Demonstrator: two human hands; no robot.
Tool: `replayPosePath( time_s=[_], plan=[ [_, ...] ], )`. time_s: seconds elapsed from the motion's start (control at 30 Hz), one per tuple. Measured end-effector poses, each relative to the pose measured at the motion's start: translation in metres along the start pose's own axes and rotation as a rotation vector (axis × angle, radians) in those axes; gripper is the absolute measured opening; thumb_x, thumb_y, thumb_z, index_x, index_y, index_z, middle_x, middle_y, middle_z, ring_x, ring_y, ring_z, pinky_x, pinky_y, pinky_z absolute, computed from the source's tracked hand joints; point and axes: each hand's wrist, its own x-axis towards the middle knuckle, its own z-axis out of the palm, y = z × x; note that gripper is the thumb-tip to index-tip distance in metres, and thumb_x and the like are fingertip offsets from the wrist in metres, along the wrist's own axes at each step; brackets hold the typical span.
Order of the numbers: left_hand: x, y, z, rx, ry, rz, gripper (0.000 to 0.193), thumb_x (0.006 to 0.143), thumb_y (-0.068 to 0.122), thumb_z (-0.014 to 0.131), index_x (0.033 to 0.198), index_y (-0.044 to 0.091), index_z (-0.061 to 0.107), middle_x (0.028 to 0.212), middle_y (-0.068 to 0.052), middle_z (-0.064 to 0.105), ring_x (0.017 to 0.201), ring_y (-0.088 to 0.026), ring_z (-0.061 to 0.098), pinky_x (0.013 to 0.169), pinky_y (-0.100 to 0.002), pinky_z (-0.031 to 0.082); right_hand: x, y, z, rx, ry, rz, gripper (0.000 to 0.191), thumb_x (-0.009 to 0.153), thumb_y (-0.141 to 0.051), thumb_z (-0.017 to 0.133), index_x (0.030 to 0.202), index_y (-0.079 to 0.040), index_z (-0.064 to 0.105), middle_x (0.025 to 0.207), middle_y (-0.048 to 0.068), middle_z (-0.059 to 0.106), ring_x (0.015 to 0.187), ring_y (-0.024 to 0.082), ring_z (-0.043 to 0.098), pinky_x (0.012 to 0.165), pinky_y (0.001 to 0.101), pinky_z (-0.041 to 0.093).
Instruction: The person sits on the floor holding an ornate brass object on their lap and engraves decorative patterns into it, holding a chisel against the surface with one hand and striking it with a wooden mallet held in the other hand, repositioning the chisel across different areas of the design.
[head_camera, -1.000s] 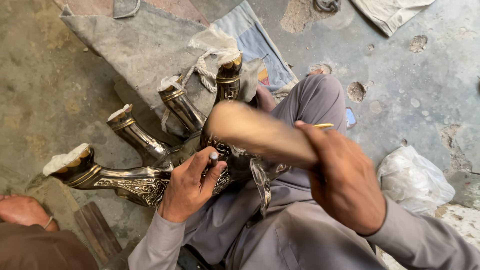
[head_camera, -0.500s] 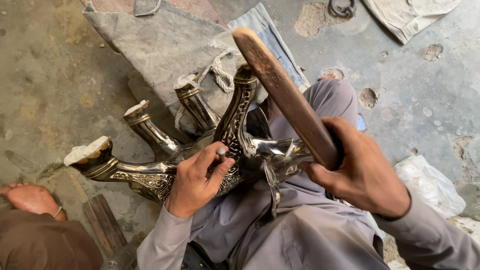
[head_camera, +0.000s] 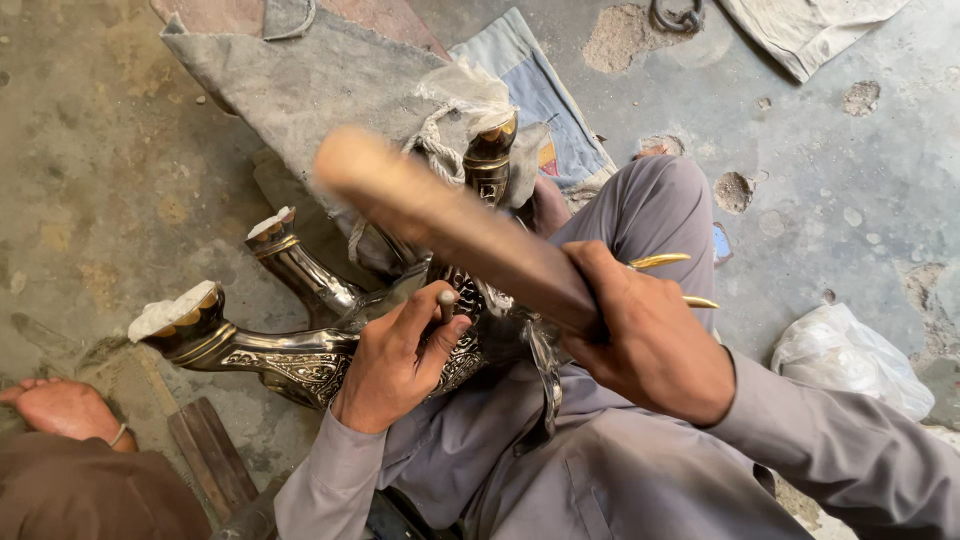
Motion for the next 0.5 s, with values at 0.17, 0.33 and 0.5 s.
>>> replayPosePath(
  time_s=[0.17, 0.33, 0.5],
  plan=[
    [0.0013, 0.0006, 0.0009, -0.007, 0.016, 0.005, 0.033, 0.099, 0.018, 0.07, 0.126, 0.007, 0.056, 0.085, -0.011, 0.067, 0.07, -0.029, 0.069, 0.061, -0.04, 0.053, 0.0028, -0.0008, -0.0021, 0.015, 0.066, -0.02, 0.063, 0.07, -0.013, 0.075, 0.127, -0.006, 0.048, 0.106, 0.018, 0.068, 0.095, 0.041, 0.067, 0.073, 0.0472, 0.051],
    [0.0009, 0.0011, 0.0013, -0.02, 0.013, 0.001, 0.04, 0.099, 0.017, 0.07, 0.134, 0.005, 0.054, 0.085, -0.012, 0.067, 0.07, -0.03, 0.068, 0.062, -0.041, 0.052, -0.0014, -0.0043, -0.0021, -0.028, 0.032, 0.014, 0.057, 0.074, -0.011, 0.073, 0.125, -0.006, 0.049, 0.103, 0.017, 0.068, 0.091, 0.041, 0.066, 0.069, 0.0491, 0.049],
    [0.0019, -0.0009, 0.0008, 0.004, 0.001, 0.007, 0.04, 0.098, 0.017, 0.07, 0.132, 0.005, 0.055, 0.085, -0.014, 0.066, 0.071, -0.033, 0.066, 0.062, -0.042, 0.052, -0.0022, -0.0063, -0.003, -0.014, 0.014, 0.022, 0.052, 0.077, -0.012, 0.072, 0.123, -0.006, 0.049, 0.102, 0.017, 0.067, 0.089, 0.042, 0.066, 0.068, 0.0496, 0.049]
  ],
)
